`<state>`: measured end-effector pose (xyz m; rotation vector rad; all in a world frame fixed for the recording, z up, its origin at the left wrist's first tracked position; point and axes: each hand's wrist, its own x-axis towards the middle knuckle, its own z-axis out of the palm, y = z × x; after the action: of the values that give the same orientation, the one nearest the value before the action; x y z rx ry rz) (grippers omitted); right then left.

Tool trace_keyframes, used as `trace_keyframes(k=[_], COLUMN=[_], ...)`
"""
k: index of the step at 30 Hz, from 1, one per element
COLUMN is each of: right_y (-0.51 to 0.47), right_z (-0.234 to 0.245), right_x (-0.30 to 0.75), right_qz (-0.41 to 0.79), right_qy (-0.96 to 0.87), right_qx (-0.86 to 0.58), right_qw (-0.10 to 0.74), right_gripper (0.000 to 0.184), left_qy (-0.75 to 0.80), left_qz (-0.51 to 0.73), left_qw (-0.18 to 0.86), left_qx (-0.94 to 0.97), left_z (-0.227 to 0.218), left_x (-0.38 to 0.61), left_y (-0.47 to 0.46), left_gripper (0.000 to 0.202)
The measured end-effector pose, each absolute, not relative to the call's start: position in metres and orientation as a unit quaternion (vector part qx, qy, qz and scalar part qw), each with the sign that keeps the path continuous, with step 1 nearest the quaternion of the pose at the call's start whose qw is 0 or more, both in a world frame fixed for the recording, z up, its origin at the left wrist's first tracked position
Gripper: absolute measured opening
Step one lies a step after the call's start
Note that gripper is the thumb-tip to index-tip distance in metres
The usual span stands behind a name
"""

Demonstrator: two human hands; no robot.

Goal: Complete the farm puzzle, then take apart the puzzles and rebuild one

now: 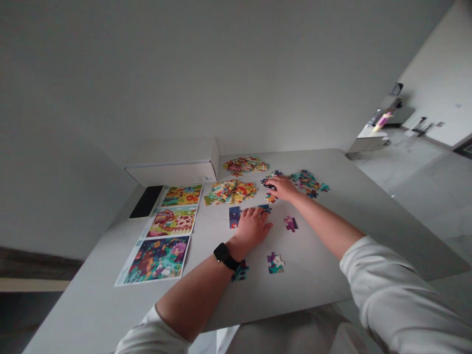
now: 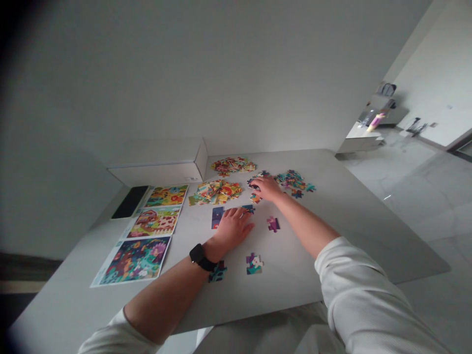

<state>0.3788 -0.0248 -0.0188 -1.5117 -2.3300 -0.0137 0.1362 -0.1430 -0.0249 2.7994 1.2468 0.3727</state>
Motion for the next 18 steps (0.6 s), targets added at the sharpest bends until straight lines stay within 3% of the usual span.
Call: trace_keyframes(k=[6, 10, 14, 18], right_y=[-0.033, -0.031, -0.034, -0.039], right_z=[-0.008, -0.001, -0.002, -0.007], right_x=[0.404, 0.451, 0.502, 0.533], right_qz=[-0.022, -0.054, -0.035, -0.002], right_qy=[-0.786, -0.662, -0.605, -0.607], right_qx=[-0.593, -0.738, -0.791, -0.794], right_qw=[0.171, 0.12, 0.087, 0.038], right_gripper=[0.033, 0.065, 0.045, 0.045], left_qy=[0.403, 0.401, 0.4, 0.397], left_qz=[0.13, 0.128, 0.13, 0.133], left_qw=[0.03, 0.042, 0.041, 0.039], left_qx=[0.905, 0.906, 0.906, 0.907], left_z=[-0.025, -0.022, -0.024, -0.027], left_x=[0.136, 0.135, 0.135, 0.134], left_y=[-0.143, -0.142, -0.14, -0.138], left_gripper=[0.038, 0.037, 0.037, 0.037])
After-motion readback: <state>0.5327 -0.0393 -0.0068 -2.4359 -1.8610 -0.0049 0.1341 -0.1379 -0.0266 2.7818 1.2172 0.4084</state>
